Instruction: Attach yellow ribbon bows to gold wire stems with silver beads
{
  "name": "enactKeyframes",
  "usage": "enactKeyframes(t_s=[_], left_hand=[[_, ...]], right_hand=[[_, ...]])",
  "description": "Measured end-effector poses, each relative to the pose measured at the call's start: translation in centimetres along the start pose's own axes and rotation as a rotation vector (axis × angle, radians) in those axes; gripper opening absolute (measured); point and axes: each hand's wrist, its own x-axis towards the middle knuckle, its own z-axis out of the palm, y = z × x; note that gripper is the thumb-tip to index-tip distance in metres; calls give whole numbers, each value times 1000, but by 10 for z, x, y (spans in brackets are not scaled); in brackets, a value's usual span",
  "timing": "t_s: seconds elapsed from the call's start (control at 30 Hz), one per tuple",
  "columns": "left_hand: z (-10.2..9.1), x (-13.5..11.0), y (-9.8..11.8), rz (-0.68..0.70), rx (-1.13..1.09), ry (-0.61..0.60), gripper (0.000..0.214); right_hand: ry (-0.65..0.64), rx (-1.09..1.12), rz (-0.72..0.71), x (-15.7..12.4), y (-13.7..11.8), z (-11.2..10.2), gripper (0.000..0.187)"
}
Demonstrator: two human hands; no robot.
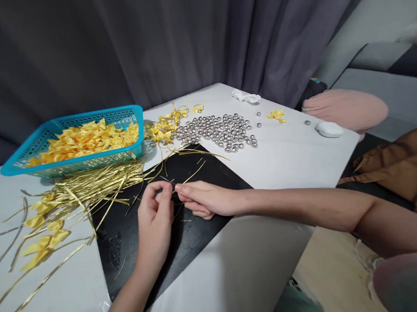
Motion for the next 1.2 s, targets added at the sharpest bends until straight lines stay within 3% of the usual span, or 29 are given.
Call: enactKeyframes(t_s=[0.87, 1.2], left_hand=[[1, 0, 1, -12, -15, 0, 22], [1, 0, 2, -32, -28, 18, 22]], right_hand=[[52, 46, 76, -1, -6, 2, 38], [11, 41, 62, -1, -5, 1, 37]])
